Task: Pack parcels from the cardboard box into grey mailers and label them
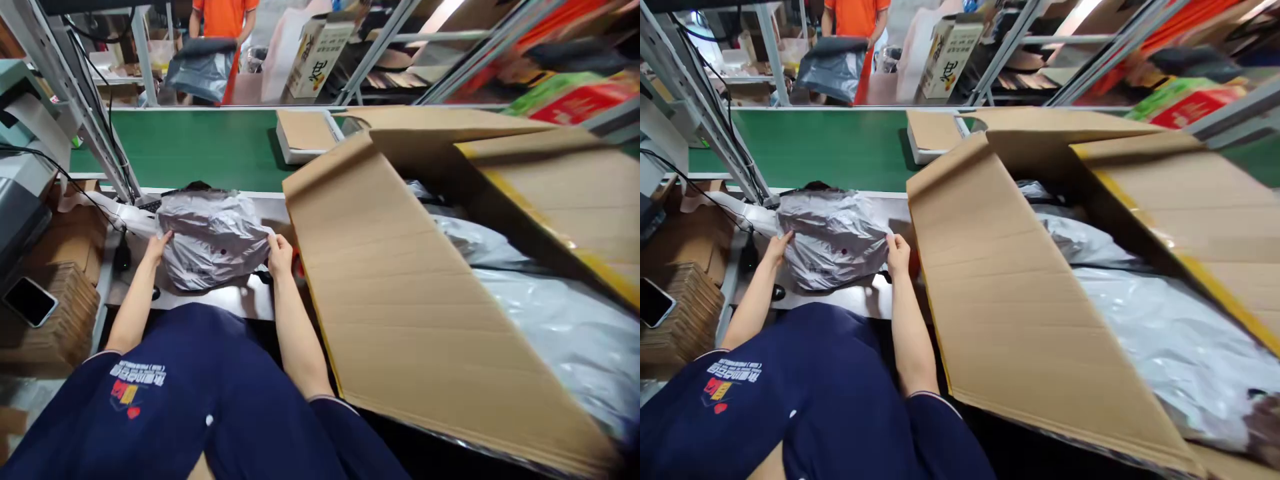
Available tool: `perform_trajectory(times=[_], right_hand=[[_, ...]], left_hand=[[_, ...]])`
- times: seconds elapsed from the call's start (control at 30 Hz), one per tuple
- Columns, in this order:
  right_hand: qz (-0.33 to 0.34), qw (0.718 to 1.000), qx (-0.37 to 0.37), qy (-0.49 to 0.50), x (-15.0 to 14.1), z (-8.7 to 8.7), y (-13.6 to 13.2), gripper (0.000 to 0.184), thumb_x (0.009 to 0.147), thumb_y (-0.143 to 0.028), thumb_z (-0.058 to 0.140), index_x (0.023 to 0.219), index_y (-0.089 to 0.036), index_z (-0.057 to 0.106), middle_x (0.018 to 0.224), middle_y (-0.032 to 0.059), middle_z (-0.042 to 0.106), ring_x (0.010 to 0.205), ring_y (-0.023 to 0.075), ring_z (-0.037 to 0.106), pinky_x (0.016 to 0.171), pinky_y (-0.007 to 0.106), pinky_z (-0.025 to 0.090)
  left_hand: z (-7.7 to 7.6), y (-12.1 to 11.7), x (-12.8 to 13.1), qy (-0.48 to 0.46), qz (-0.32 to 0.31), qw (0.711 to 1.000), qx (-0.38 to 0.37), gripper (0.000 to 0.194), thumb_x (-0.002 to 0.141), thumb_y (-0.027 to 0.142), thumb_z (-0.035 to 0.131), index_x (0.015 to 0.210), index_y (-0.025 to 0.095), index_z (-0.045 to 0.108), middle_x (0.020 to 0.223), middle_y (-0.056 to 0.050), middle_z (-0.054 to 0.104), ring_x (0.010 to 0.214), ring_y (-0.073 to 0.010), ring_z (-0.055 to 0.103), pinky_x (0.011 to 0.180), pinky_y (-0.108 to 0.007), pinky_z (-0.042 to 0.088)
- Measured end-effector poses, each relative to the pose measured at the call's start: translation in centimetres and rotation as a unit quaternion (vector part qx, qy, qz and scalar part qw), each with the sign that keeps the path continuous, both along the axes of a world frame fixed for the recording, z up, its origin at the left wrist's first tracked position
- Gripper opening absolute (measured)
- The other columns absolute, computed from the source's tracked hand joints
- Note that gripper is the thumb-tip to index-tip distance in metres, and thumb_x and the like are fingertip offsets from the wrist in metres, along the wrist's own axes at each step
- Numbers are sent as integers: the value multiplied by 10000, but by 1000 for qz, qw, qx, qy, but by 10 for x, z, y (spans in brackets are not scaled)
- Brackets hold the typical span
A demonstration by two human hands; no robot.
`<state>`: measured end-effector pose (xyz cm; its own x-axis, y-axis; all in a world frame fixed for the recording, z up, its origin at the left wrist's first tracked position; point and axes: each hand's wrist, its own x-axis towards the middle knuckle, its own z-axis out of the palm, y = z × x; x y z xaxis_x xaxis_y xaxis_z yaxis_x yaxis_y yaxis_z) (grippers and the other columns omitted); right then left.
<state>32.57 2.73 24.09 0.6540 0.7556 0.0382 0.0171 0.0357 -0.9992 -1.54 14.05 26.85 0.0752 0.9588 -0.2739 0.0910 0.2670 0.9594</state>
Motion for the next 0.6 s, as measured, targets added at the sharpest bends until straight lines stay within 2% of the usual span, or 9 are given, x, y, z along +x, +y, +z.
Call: perform_trajectory(times=[0.07, 0.17, 0.27, 0.33, 0.4, 0.43, 0.5, 0.57, 0.6], right_hand=[[-13, 998, -10, 56, 4, -12, 0, 566, 641, -733, 724, 693, -241, 447, 644, -74, 408, 657, 108, 360, 651, 272, 369], [13, 994, -30, 106, 9, -19, -2, 553, 540, -605, 824, 808, -241, 506, 708, -63, 531, 681, 124, 467, 675, 276, 425], [53, 992, -8, 110, 11, -19, -3, 609, 493, -452, 865, 981, -268, 550, 870, -42, 644, 779, 150, 591, 744, 280, 494], [61, 994, 21, 87, 13, -20, -7, 483, 537, -386, 835, 939, -269, 592, 879, -41, 659, 822, 152, 619, 801, 283, 514], [56, 997, 24, 55, 18, -19, -12, 272, 606, -373, 774, 807, -247, 642, 807, -24, 670, 838, 173, 640, 858, 320, 527], [61, 997, 14, 42, 22, -17, -15, 207, 647, -385, 744, 776, -239, 674, 798, -4, 691, 867, 196, 659, 893, 352, 533], [104, 994, -13, 3, 28, -13, -22, 249, 721, -412, 713, 885, -232, 763, 934, 40, 760, 1004, 252, 692, 986, 418, 531], [178, 979, -46, -89, 32, -7, -26, 460, 715, -407, 767, 1142, -236, 774, 1176, 70, 753, 1178, 296, 665, 1092, 461, 501], [211, 963, -71, -151, 31, -5, -27, 578, 686, -376, 803, 1243, -235, 745, 1249, 85, 723, 1219, 311, 645, 1123, 473, 488]], left_hand=[[-14, 5, 0, -2, 18, 1000, -24, 452, 718, 593, 845, 844, 181, 707, 806, -120, 763, 1014, -359, 737, 896, -468, 614], [-20, 16, -8, 6, 66, 997, -29, 380, 669, 480, 896, 819, 178, 722, 709, -65, 728, 857, -303, 735, 803, -412, 610], [-18, 20, -16, 13, 118, 993, 17, 455, 654, 339, 894, 1039, 155, 734, 674, 5, 695, 751, -225, 701, 768, -348, 597], [-15, 18, -21, -5, 150, 987, 63, 560, 678, 281, 853, 1205, 167, 701, 729, 20, 713, 752, -195, 700, 783, -321, 595], [-10, 15, -28, -31, 160, 980, 111, 480, 704, 265, 797, 1170, 175, 724, 822, -5, 748, 824, -194, 718, 842, -314, 596], [-6, 13, -32, -40, 145, 981, 124, 384, 718, 278, 769, 1086, 170, 750, 865, -27, 763, 875, -205, 726, 881, -322, 595], [1, 11, -41, -34, 52, 991, 118, 299, 740, 330, 742, 987, 166, 779, 972, -68, 792, 992, -249, 734, 964, -363, 586], [6, 9, -48, 21, -100, 988, 117, 443, 695, 354, 803, 1100, 177, 790, 1143, -94, 796, 1134, -308, 713, 1049, -417, 561], [7, 8, -49, 71, -171, 974, 127, 551, 645, 336, 847, 1172, 188, 781, 1221, -102, 782, 1197, -338, 690, 1089, -441, 540]])
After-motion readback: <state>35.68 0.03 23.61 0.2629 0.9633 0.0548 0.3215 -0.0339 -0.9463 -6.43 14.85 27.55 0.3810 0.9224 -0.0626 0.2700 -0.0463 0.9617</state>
